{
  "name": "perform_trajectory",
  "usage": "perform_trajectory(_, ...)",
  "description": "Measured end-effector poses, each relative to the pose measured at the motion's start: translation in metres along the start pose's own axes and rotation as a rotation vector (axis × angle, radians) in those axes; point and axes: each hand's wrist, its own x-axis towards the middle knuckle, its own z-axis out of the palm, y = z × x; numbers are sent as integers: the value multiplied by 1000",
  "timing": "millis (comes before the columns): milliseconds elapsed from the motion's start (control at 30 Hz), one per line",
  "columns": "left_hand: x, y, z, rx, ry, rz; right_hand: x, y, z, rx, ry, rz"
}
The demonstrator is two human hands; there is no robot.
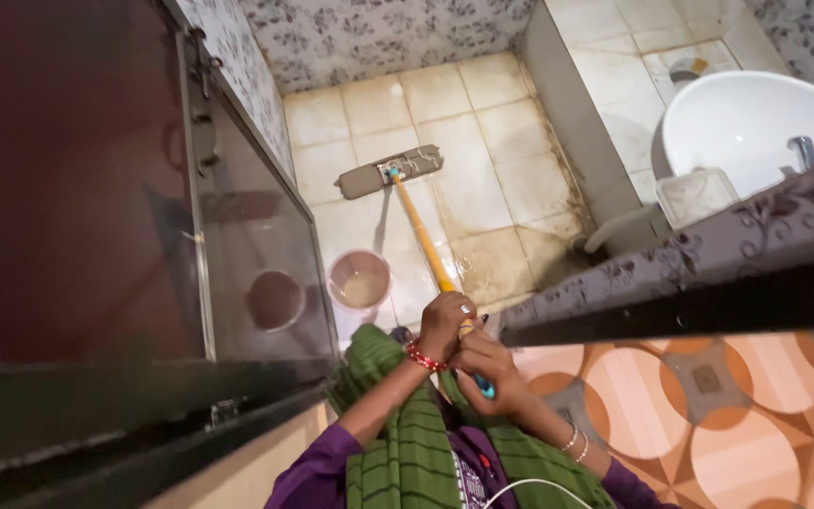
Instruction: The person mops a tiled bathroom floor using a flat mop with a yellow handle. They repeatedly push and pull the mop across the floor, occasionally dipping it into a pink bucket of water to wet it. The task is performed in a small bathroom with a sink and a metal cabinet.
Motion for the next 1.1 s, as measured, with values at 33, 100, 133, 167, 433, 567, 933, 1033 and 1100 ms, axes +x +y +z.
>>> perform_trajectory(33,-2,17,-2,-48,22,23,-6,-15,-6,12,-25,20)
perform_trajectory(100,-7,40,-2,-111,54,62,-12,-33,-16,25,-29,-63)
perform_trajectory(133,-9,48,2,-126,65,78,-15,-37,-20,31,-30,-108)
perform_trajectory(167,-8,52,5,-140,74,100,-17,-38,-22,48,-34,-122)
perform_trajectory(433,-9,37,20,-255,128,307,-28,-22,-15,146,70,-301)
perform_trajectory(567,1,18,24,-243,183,308,-10,0,-9,224,101,-395)
perform_trajectory(933,39,-170,27,-64,50,59,72,177,51,34,32,-359)
perform_trajectory(1033,62,-238,22,-12,40,-1,112,228,68,25,-5,-306)
perform_trajectory(1100,74,-271,17,7,26,-79,139,255,77,36,-32,-287)
